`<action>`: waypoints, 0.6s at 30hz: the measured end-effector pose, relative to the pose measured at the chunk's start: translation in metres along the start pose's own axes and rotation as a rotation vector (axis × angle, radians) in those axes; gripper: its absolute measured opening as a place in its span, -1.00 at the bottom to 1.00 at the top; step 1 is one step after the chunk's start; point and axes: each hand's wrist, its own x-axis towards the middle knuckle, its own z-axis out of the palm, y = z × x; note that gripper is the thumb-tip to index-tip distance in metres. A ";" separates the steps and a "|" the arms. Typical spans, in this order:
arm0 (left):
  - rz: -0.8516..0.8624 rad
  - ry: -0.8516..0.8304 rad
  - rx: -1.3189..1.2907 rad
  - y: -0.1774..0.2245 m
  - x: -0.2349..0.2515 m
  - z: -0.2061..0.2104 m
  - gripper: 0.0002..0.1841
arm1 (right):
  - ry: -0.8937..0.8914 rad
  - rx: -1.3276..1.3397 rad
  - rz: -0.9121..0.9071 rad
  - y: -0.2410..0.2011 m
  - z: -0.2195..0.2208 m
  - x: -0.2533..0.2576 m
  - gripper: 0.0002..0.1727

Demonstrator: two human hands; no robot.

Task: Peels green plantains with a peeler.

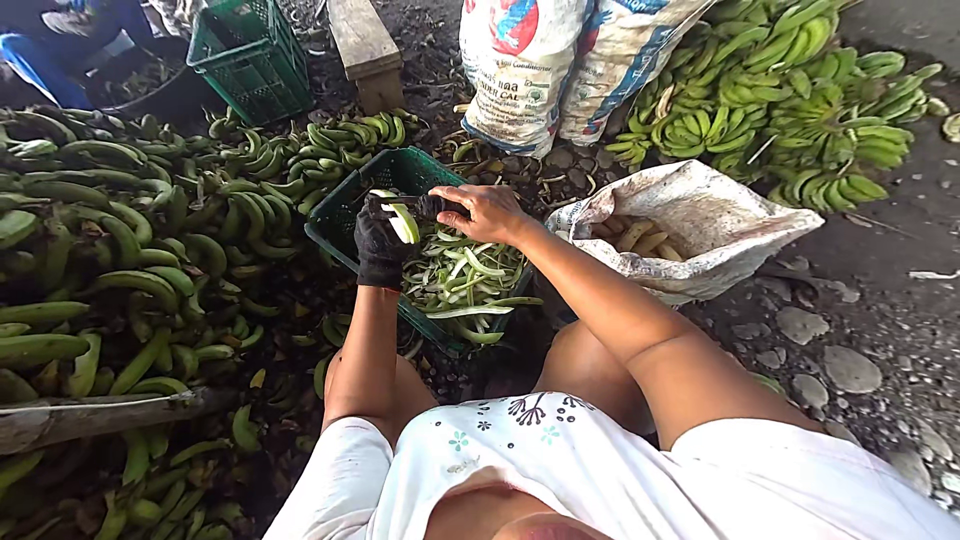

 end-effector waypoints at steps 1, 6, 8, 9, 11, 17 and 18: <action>-0.072 0.005 -0.170 0.001 0.003 0.000 -0.63 | -0.008 0.009 -0.011 0.000 -0.001 -0.002 -0.42; -0.109 -0.043 -0.328 0.005 0.002 -0.001 -0.61 | -0.021 0.025 0.014 0.000 -0.004 -0.001 -0.42; -0.097 -0.134 -0.316 0.004 0.000 0.001 -0.62 | -0.039 0.054 0.060 0.002 -0.009 0.004 -0.42; -0.093 -0.188 -0.296 0.005 -0.003 0.001 -0.60 | -0.053 0.077 0.085 0.004 -0.012 0.006 -0.41; -0.108 -0.278 -0.289 0.007 -0.006 0.000 -0.61 | -0.087 0.139 0.126 0.010 -0.016 0.008 -0.40; -0.169 -0.506 -0.253 0.004 -0.006 -0.008 -0.37 | -0.117 0.294 0.177 0.034 -0.015 0.015 -0.40; -0.179 -0.561 -0.233 0.004 -0.005 -0.007 -0.28 | -0.121 0.330 0.192 0.042 -0.014 0.017 -0.40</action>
